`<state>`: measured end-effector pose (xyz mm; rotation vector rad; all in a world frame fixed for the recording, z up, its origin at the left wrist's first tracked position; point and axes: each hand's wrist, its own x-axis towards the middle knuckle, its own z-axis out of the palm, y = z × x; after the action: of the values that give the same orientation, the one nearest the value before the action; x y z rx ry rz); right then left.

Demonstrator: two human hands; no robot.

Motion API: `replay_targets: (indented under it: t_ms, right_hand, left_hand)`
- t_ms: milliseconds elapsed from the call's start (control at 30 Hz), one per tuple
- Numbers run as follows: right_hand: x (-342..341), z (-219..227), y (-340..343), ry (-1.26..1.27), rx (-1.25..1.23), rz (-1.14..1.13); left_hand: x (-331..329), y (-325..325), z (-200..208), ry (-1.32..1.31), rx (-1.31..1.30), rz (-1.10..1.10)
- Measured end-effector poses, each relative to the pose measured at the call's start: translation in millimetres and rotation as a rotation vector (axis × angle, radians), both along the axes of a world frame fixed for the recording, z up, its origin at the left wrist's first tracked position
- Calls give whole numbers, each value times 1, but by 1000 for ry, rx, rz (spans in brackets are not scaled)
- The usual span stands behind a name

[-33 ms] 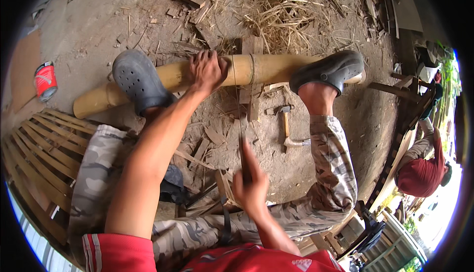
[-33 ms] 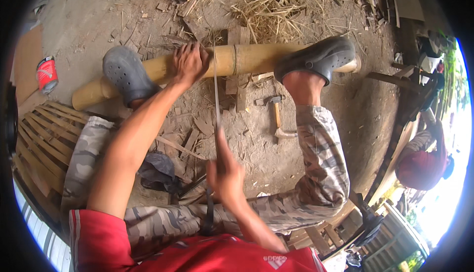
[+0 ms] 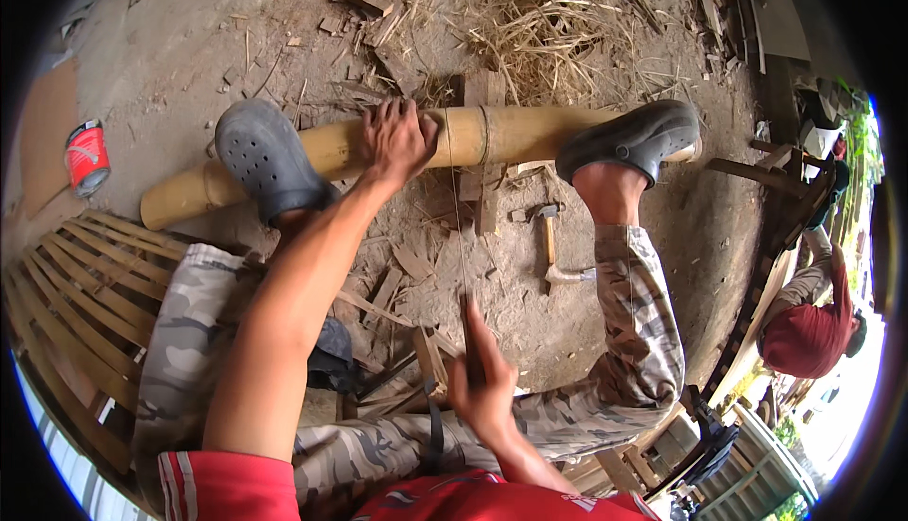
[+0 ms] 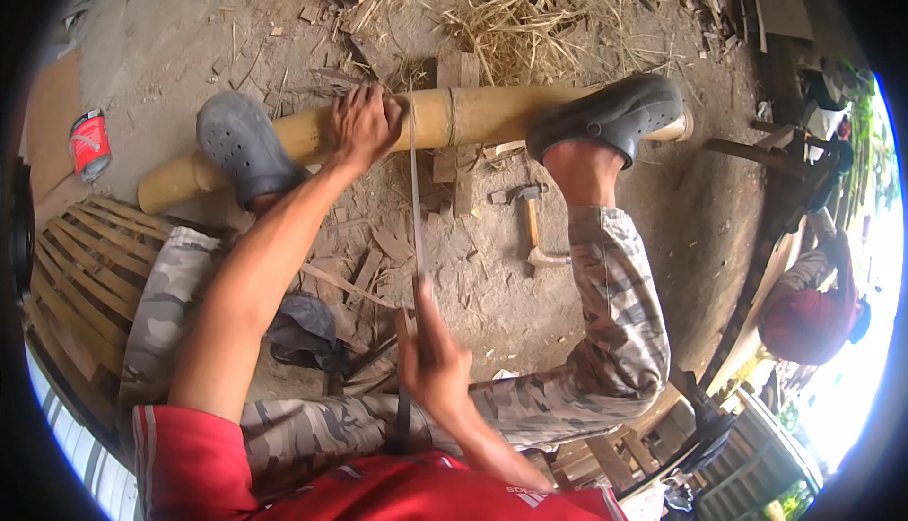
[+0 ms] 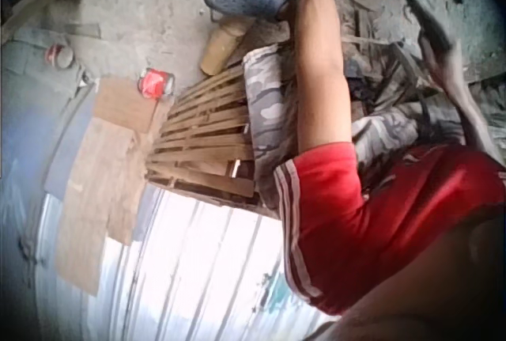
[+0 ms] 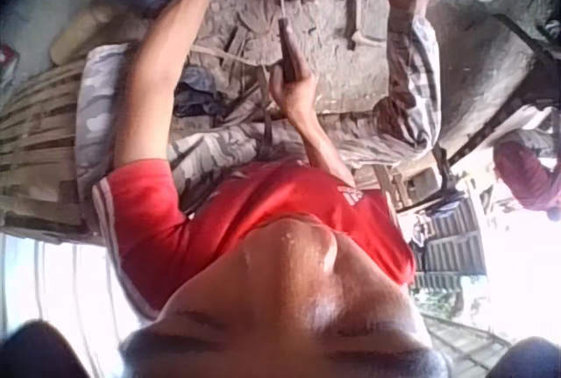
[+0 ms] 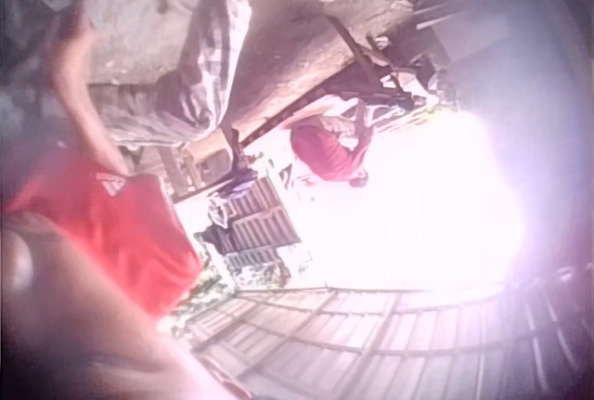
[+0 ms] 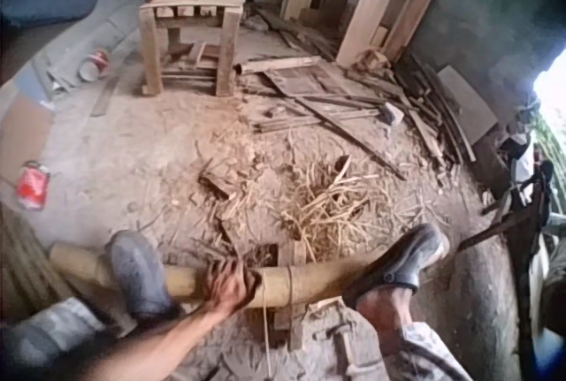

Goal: The person sits on the ground and uses a hand saw to cut a long bamboo pole that is secured between their feet. They repeatedly saw through the bamboo, creating a cut section.

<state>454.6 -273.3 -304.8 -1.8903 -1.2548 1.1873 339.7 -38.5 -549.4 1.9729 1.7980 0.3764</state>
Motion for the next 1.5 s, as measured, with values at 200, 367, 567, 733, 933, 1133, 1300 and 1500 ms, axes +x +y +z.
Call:
replay_targets:
  t_ms: [200, 367, 567, 733, 933, 1133, 1300, 1500]
  right_hand:
    - [-1, -68, 125, -79, 40, -42]
    - [2, -65, 116, -11, 187, -83]
    - [2, -22, -3, -8, 51, -69]
    - [-3, -90, 136, -136, 28, -108]
    - [6, -25, -13, 44, 54, -94]
    - [-3, -95, 99, -49, 145, -156]
    - [-8, -92, 105, 99, 48, -258]
    - [2, -49, -50, 35, 109, -169]
  left_hand:
    - [12, 9, 21, 8, -34, -35]
    - [10, 17, 27, 43, -4, -34]
    - [9, 9, 16, 57, -137, -14]
    - [27, 21, 32, 85, -35, -51]
    - [10, 21, 24, 76, -161, -48]
    - [5, 24, 14, -2, -136, -28]
    - [3, 39, 42, -29, -328, -36]
    - [12, 27, 32, 3, -177, -33]
